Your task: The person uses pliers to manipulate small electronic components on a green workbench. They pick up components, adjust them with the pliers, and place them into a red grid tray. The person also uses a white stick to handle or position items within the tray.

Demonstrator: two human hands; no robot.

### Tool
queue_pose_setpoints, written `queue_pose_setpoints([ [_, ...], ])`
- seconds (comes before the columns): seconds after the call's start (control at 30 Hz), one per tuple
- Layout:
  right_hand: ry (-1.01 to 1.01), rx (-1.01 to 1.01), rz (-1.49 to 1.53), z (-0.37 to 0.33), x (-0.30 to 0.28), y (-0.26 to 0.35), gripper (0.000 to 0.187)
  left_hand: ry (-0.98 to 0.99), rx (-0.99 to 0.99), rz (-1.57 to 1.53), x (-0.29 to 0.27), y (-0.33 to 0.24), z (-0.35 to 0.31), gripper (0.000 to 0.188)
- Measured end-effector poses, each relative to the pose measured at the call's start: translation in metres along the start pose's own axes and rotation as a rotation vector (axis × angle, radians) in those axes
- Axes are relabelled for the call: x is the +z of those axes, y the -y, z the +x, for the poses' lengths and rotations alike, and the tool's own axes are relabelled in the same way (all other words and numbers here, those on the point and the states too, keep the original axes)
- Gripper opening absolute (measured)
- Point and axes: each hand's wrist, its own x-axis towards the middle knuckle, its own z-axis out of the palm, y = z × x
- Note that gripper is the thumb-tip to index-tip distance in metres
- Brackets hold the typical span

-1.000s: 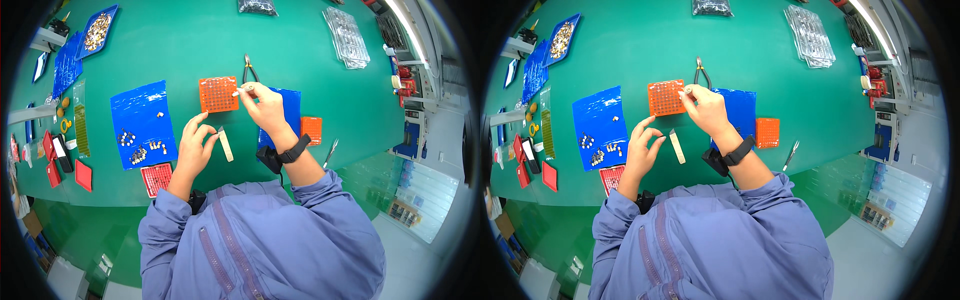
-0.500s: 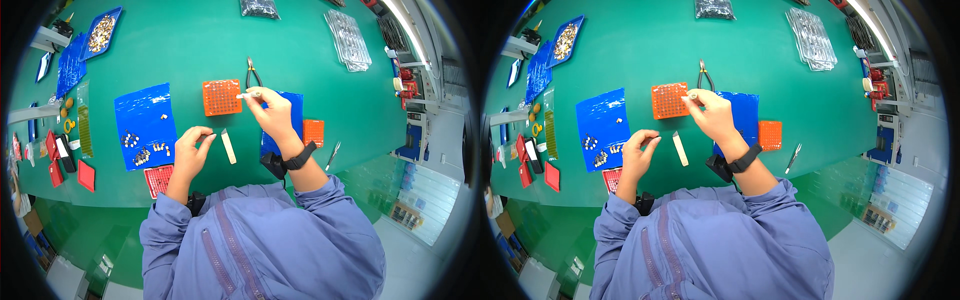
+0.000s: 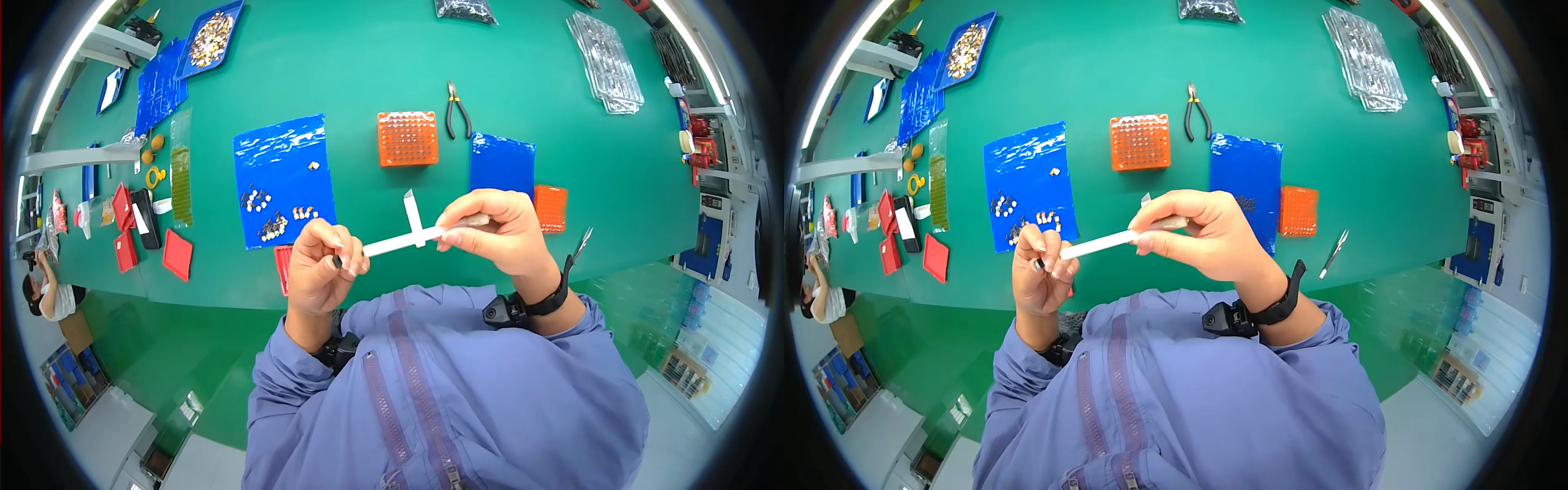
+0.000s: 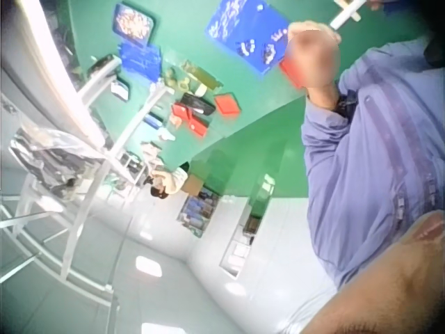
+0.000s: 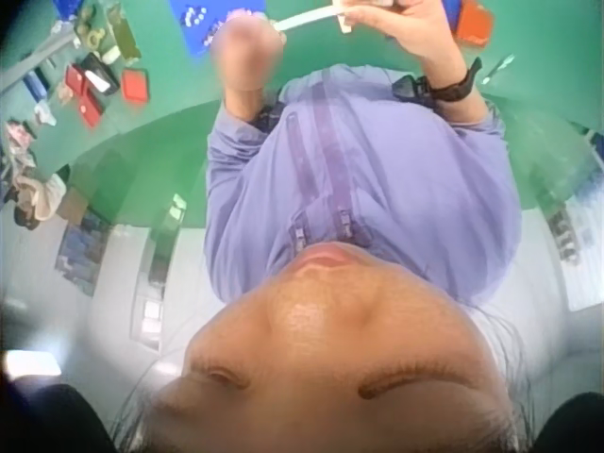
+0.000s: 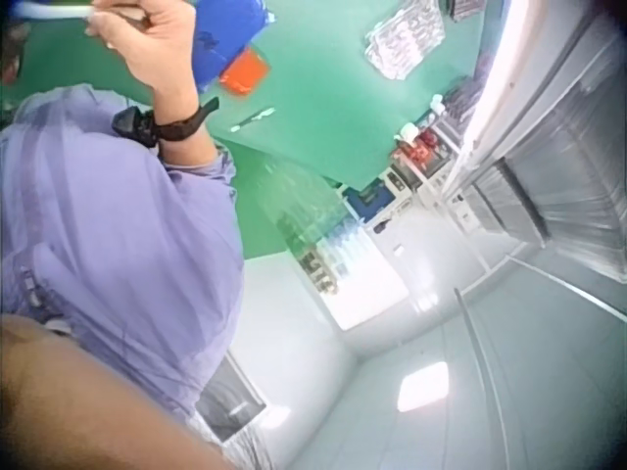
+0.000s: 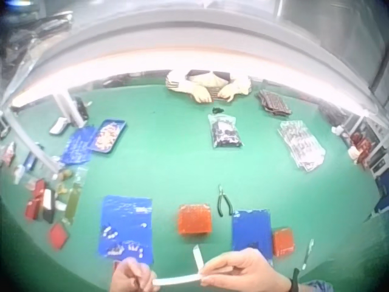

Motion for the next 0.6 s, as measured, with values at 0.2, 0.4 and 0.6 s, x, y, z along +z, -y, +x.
queue_pose_setpoints([
  [0.2, 0.052, -0.008, -0.070, -0.003, 0.016, 0.006, 0.009, 0.069, 0.030, 0.033, 0.014, -0.003, -0.008, 0.014],
  [0.4, 0.074, -0.056, -0.114, -0.005, 0.020, 0.007, 0.010, 0.072, 0.047, 0.068, 0.018, -0.004, -0.014, 0.015],
  [0.6, 0.090, -0.059, -0.104, -0.007, 0.019, 0.007, 0.010, 0.074, 0.040, 0.090, 0.020, -0.004, -0.016, 0.016],
])
